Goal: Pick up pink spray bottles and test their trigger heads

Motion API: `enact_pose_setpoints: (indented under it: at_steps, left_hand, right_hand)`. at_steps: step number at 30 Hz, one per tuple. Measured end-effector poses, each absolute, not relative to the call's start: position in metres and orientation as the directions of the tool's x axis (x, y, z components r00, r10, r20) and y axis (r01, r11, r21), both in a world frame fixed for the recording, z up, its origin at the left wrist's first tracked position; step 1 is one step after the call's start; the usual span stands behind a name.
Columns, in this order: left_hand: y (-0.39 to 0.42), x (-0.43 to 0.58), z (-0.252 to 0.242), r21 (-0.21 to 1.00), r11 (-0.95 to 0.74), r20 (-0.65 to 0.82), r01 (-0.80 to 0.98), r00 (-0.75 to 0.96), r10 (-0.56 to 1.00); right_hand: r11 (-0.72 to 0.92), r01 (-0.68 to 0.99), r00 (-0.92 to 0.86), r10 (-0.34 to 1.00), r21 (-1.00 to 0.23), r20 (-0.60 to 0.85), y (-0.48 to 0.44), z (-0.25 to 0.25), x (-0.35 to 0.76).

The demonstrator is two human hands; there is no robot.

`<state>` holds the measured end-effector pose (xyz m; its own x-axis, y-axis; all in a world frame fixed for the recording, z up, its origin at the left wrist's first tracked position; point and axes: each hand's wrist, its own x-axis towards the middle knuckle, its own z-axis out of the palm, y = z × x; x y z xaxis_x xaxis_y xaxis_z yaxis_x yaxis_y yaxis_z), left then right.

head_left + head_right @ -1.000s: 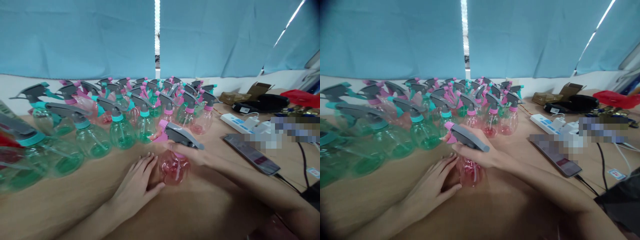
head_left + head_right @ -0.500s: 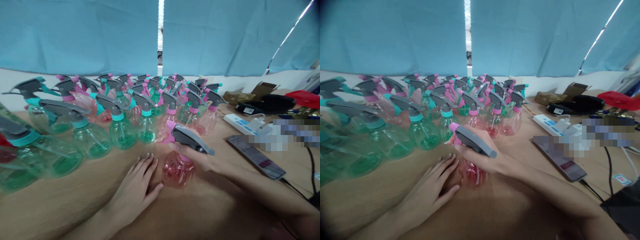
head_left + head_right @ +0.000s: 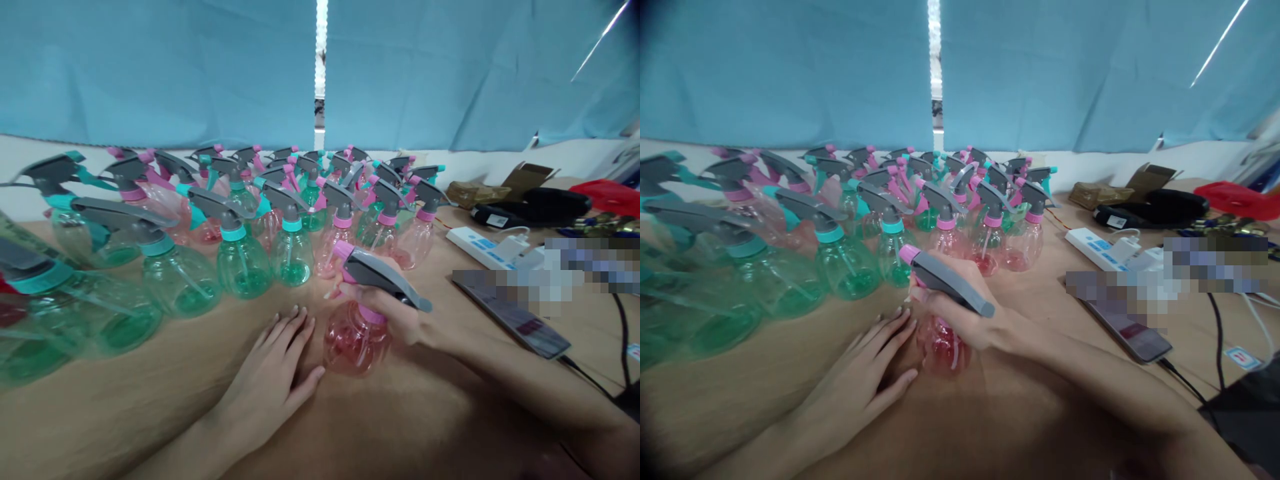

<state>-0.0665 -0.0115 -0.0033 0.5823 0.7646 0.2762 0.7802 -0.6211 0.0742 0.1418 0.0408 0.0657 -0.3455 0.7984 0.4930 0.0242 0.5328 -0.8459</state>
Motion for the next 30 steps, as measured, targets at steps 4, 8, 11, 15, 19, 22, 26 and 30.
enact_pose_setpoints:
  at_steps: [4,8,11,15,19,22,26,30]
  left_hand:
    - [-0.011,-0.066,-0.003,0.063,-0.622,0.273,0.781,0.586,0.763]
    - [-0.011,-0.066,-0.003,0.062,-0.622,0.266,0.78,0.588,0.764]
    - [-0.011,-0.066,-0.003,0.057,-0.623,0.269,0.78,0.589,0.762]
    - [-0.011,-0.066,-0.003,0.055,-0.626,0.269,0.778,0.593,0.759]
    - [-0.011,-0.066,-0.004,0.06,-0.627,0.267,0.777,0.593,0.76]
    - [-0.011,-0.066,-0.003,0.07,-0.621,0.261,0.781,0.587,0.767]
    - [-0.011,-0.066,-0.002,0.074,-0.615,0.258,0.785,0.581,0.772]
    - [-0.011,-0.065,-0.001,0.088,-0.609,0.249,0.788,0.575,0.779]
  right_hand:
    - [0.536,0.057,-0.392,0.788,-0.842,0.475,0.04,0.073,0.146]
    - [0.502,0.144,-0.376,0.825,-0.853,0.422,0.032,0.085,0.146]
    - [0.47,0.189,-0.343,0.854,-0.862,0.391,0.028,0.089,0.144]
    - [0.443,0.206,-0.34,0.868,-0.872,0.361,0.028,0.087,0.143]
    - [0.381,0.198,-0.358,0.886,-0.903,0.295,0.028,0.083,0.143]
    - [0.375,0.181,-0.357,0.886,-0.909,0.294,0.028,0.083,0.144]
    - [0.386,0.173,-0.36,0.881,-0.906,0.306,0.028,0.083,0.145]
    - [0.413,0.146,-0.427,0.846,-0.899,0.32,0.031,0.079,0.147]
